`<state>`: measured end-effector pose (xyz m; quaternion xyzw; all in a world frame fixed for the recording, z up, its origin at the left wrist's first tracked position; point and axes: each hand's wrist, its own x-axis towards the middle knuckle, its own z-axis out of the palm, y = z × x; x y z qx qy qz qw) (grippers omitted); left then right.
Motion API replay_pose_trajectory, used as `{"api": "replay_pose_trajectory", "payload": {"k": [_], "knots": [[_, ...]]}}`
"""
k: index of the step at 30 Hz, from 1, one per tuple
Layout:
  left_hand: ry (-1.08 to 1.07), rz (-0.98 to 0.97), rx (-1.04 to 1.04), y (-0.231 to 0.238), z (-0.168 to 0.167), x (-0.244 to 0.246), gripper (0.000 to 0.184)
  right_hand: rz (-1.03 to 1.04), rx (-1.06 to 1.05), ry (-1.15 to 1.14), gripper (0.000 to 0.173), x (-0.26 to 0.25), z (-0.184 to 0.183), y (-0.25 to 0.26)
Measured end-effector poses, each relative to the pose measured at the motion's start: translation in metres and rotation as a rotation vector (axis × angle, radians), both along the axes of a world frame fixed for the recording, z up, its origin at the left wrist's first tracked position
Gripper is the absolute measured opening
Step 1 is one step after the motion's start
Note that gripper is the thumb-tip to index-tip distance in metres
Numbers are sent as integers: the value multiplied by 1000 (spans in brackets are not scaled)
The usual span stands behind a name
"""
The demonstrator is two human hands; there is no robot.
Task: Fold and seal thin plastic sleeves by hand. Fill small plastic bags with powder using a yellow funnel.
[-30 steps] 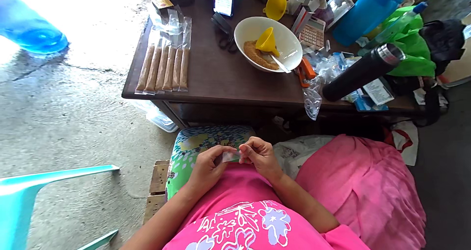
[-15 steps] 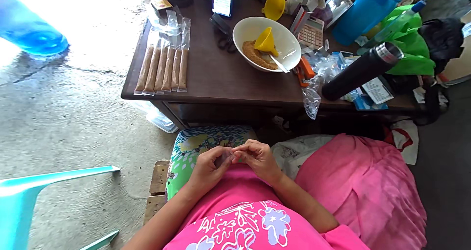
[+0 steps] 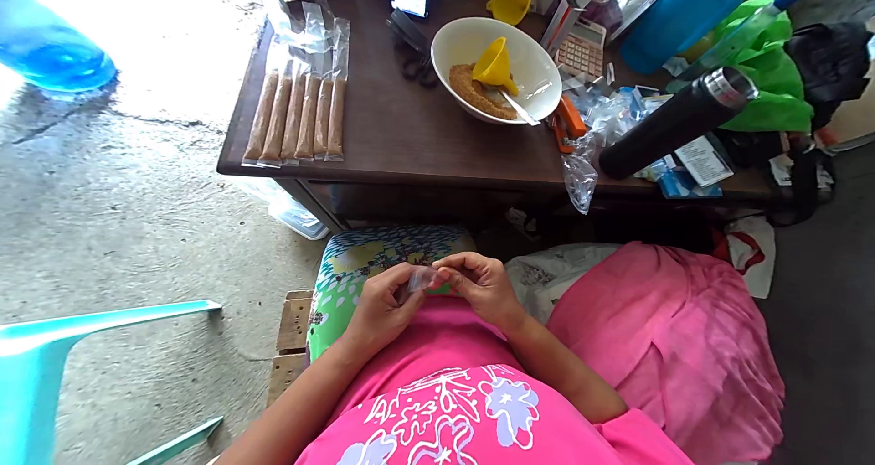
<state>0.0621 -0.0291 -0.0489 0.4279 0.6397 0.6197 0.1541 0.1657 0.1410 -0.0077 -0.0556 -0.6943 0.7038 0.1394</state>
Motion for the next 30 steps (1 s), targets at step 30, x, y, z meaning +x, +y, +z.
{"api": "replay_pose_trajectory", "payload": {"k": [30], "knots": [[-88,-8,-28,1,1,-4,35,69,221,29,20,-2,-6,3]]}}
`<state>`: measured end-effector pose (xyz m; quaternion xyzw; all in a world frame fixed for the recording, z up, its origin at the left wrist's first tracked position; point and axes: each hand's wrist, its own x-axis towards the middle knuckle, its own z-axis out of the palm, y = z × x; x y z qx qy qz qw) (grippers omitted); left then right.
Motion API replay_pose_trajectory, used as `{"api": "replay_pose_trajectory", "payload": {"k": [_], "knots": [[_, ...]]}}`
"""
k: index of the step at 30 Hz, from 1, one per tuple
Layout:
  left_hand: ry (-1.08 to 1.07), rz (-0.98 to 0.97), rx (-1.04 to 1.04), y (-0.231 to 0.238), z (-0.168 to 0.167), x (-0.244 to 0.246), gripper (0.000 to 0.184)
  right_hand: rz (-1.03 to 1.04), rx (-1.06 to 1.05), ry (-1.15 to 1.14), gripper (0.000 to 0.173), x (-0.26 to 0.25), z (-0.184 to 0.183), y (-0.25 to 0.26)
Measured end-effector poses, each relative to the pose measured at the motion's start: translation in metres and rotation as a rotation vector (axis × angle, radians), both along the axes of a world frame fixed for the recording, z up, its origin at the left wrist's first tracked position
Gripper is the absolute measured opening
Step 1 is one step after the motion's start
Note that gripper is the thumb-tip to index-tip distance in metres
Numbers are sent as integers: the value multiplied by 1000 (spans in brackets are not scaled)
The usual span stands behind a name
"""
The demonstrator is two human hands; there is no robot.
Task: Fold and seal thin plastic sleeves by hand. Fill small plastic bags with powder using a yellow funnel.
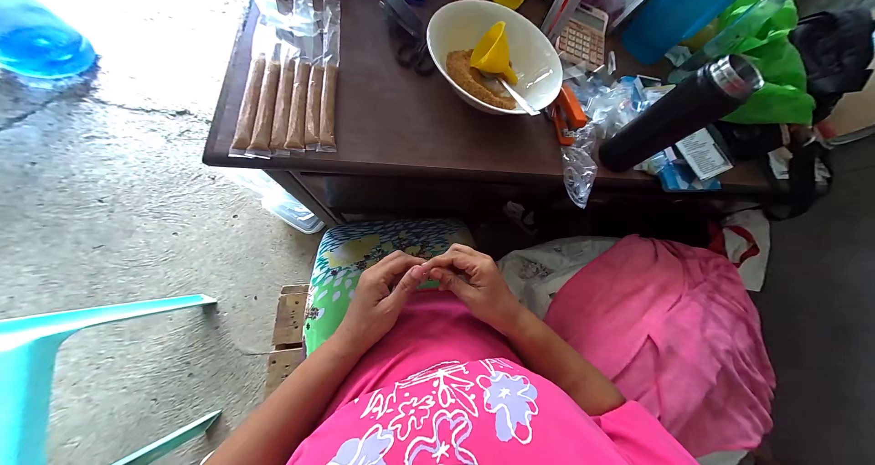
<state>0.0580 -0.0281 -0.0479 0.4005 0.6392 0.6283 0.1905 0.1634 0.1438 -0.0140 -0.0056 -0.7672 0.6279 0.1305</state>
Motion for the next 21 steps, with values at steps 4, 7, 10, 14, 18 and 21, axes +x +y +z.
{"api": "replay_pose_trajectory", "payload": {"k": [4,7,10,14,18,21], "knots": [[-68,-28,28,1,-1,0,29,-22,99,13,17,1,1,1],[-161,-28,51,1,2,2,20,-66,116,6,16,2,4,-1],[-222,-7,74,2,4,3,12,-111,42,-34,16,1,4,-1],[-229,42,133,3,3,3,7,-159,-100,-135,25,-1,6,-1],[-202,143,158,1,2,1,7,-153,-168,-197,27,-2,5,4],[-195,155,154,1,2,2,7,-117,-249,-226,25,-2,6,5]]}}
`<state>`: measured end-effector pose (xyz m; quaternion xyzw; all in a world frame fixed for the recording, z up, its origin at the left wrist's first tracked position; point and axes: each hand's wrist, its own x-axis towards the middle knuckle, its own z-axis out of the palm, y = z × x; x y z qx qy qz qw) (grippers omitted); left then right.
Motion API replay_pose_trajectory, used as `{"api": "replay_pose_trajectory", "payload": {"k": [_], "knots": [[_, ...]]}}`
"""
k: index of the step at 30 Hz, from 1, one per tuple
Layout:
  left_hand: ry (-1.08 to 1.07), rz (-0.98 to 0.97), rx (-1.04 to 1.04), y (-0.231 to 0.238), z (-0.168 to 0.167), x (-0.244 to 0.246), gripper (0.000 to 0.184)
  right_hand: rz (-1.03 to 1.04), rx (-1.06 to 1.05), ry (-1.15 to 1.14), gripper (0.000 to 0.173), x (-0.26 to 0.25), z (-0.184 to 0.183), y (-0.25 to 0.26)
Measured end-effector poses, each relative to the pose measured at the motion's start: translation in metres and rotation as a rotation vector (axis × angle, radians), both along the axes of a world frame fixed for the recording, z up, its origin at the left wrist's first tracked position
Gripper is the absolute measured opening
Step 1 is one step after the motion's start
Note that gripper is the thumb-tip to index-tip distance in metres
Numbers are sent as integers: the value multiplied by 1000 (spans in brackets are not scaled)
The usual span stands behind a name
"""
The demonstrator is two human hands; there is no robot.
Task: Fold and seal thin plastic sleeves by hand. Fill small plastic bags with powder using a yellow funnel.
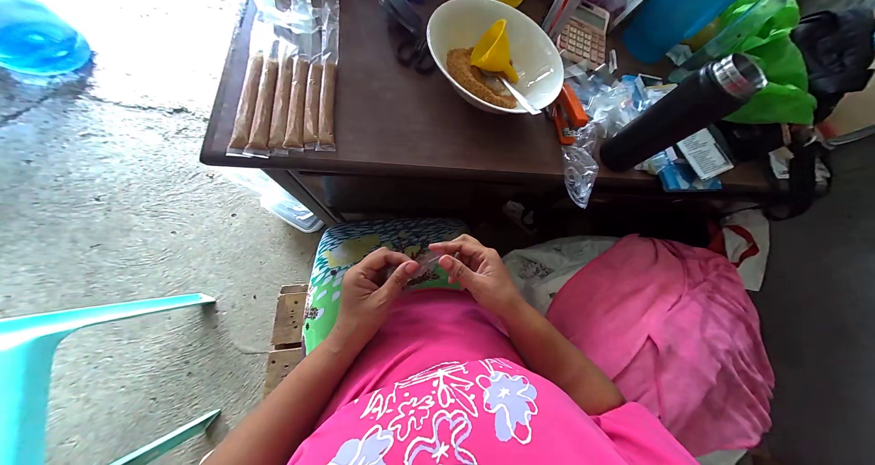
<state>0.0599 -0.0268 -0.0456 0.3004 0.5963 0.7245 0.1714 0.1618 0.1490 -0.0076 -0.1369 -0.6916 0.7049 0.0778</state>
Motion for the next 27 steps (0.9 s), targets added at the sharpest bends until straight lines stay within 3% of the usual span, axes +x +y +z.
{"api": "replay_pose_trajectory", "payload": {"k": [9,14,18,22,27], "knots": [[47,-31,-29,0,-5,1,10,-90,91,168,7,2,-4,-6],[130,-105,-46,2,-5,0,16,-143,236,209,31,-1,-7,-5],[154,-114,-53,1,-6,0,17,-19,315,247,29,0,-4,-4],[135,-63,-61,-1,-5,-1,14,105,220,232,18,2,-1,-3],[125,-66,-52,0,-5,2,13,68,224,252,13,5,1,-2]]}}
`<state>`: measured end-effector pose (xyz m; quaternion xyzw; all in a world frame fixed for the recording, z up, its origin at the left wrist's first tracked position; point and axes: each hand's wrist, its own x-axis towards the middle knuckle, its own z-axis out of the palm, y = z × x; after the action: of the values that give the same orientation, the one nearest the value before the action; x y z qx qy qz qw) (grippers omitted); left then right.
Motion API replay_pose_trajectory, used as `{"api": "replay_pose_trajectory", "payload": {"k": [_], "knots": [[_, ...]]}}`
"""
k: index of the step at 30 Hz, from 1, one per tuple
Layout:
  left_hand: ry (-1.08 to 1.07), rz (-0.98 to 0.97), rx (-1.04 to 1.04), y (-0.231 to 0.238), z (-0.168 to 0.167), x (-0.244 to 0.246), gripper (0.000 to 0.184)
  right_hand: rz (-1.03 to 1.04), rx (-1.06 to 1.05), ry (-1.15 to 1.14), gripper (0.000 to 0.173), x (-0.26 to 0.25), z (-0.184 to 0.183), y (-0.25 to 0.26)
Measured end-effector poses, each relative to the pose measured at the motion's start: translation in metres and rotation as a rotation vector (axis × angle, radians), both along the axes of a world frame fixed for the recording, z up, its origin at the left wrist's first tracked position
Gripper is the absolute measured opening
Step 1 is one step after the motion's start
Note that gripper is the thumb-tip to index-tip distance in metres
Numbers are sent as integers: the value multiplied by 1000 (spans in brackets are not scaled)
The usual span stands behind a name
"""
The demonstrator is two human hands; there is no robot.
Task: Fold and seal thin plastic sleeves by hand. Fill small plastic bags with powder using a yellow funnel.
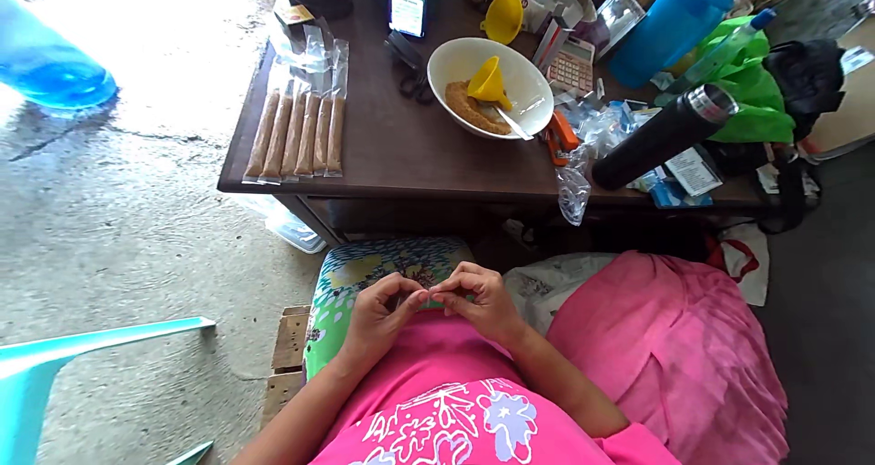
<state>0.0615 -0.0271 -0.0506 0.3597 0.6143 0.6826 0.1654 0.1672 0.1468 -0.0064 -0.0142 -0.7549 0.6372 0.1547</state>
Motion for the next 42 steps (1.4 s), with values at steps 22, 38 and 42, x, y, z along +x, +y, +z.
{"api": "replay_pose_trajectory", "payload": {"k": [22,38,42], "knots": [[21,-9,-16,1,0,-1,16,-75,151,-6,17,-3,-3,-2],[-5,-16,-9,2,1,-2,15,-119,261,22,22,-5,-6,1],[-13,-34,-11,2,1,-2,13,-134,347,52,28,-7,-6,-1]]}}
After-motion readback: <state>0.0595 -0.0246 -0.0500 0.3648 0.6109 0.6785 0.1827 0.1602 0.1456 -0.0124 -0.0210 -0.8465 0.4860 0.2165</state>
